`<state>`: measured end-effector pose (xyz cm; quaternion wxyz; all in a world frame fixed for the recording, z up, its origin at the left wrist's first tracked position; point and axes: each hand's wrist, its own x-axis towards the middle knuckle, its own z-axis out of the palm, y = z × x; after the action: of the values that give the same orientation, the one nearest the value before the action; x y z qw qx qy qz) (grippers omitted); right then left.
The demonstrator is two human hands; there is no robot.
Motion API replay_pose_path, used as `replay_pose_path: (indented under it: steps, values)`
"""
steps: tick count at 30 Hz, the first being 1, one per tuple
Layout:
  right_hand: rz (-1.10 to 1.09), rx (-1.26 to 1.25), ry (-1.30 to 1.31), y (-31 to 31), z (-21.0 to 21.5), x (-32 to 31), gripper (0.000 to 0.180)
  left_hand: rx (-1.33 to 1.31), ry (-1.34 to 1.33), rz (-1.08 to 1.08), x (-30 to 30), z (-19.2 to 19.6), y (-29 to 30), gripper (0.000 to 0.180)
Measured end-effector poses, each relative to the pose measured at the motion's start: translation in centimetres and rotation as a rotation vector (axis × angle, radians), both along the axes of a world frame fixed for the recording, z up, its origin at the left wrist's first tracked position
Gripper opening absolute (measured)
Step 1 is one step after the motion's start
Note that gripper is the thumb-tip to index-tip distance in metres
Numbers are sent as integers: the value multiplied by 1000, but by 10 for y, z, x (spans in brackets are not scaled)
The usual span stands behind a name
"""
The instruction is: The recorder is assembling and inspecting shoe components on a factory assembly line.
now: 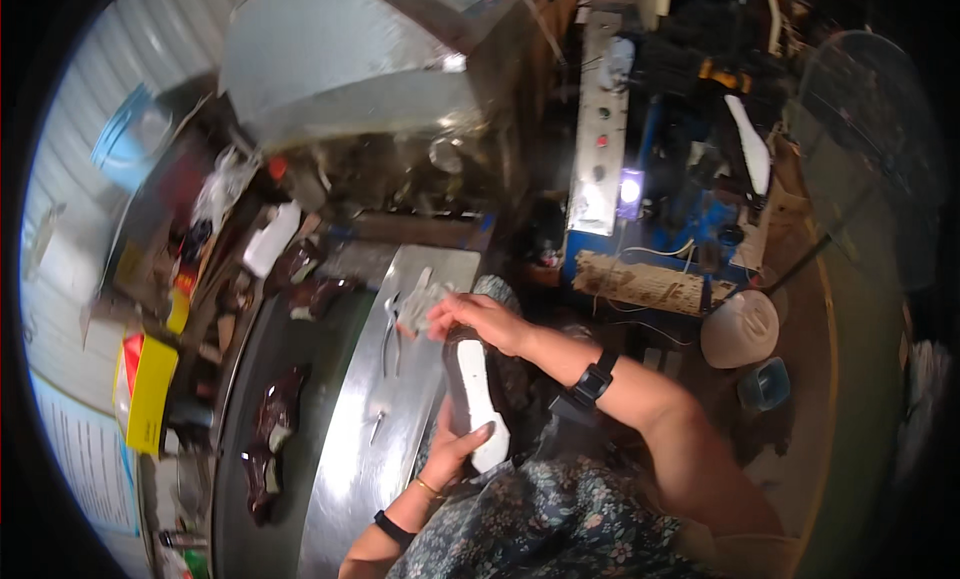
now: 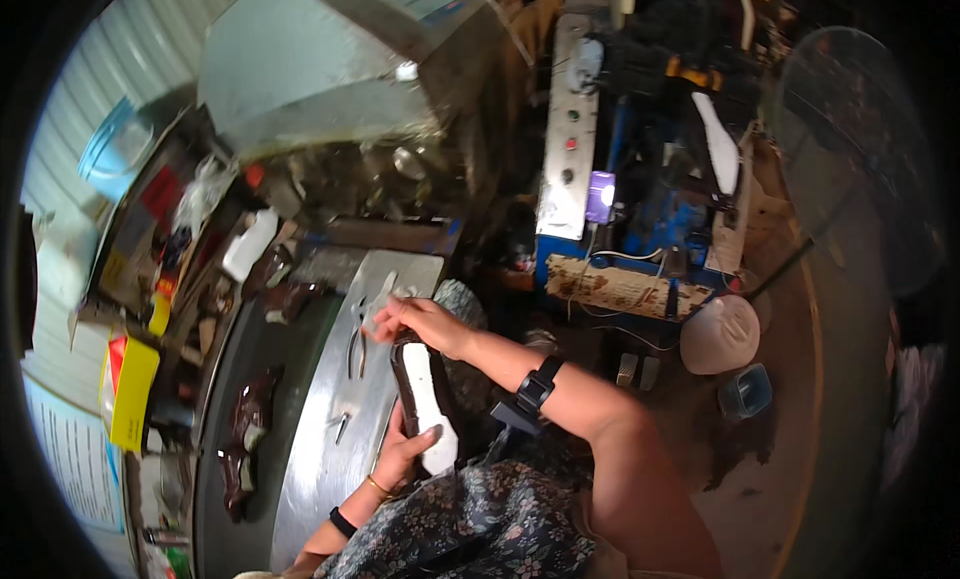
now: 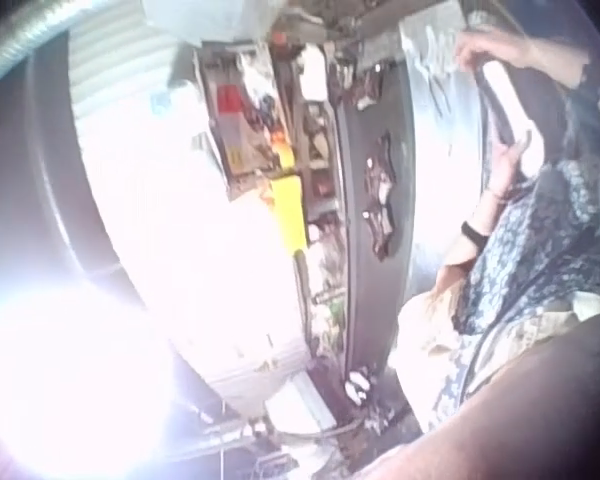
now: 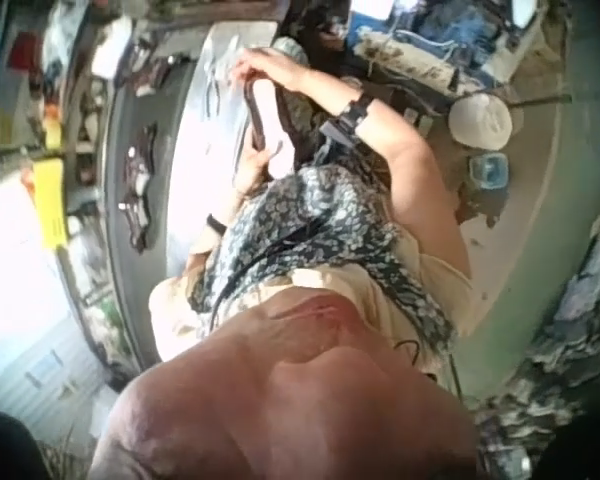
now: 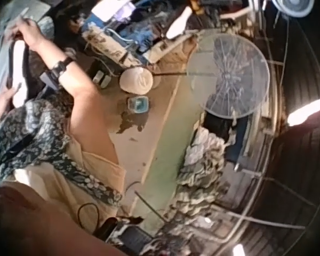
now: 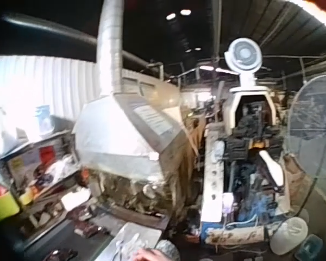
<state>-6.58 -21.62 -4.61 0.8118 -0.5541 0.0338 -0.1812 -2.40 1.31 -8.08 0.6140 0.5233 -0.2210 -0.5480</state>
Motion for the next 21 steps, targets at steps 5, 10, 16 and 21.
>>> replay_pose_path:
  steps: [5, 10, 16, 21]
  values:
    - [-537, -857, 329, -138, 56, -106, 23, 123, -908, 241, 61, -22, -6, 108]
    - [-1085, -1549, 1250, -205, 184, -221, 66, 313, -1403, 199, 45, -28, 41, 98]
    - [-1510, -1424, 1340, -285, 108, -341, 74, 270, -1458, 195, 24, -49, 35, 55]
    - [-1364, -1523, 346, -187, 68, -275, 66, -169, -879, -149, 3, -14, -3, 38]
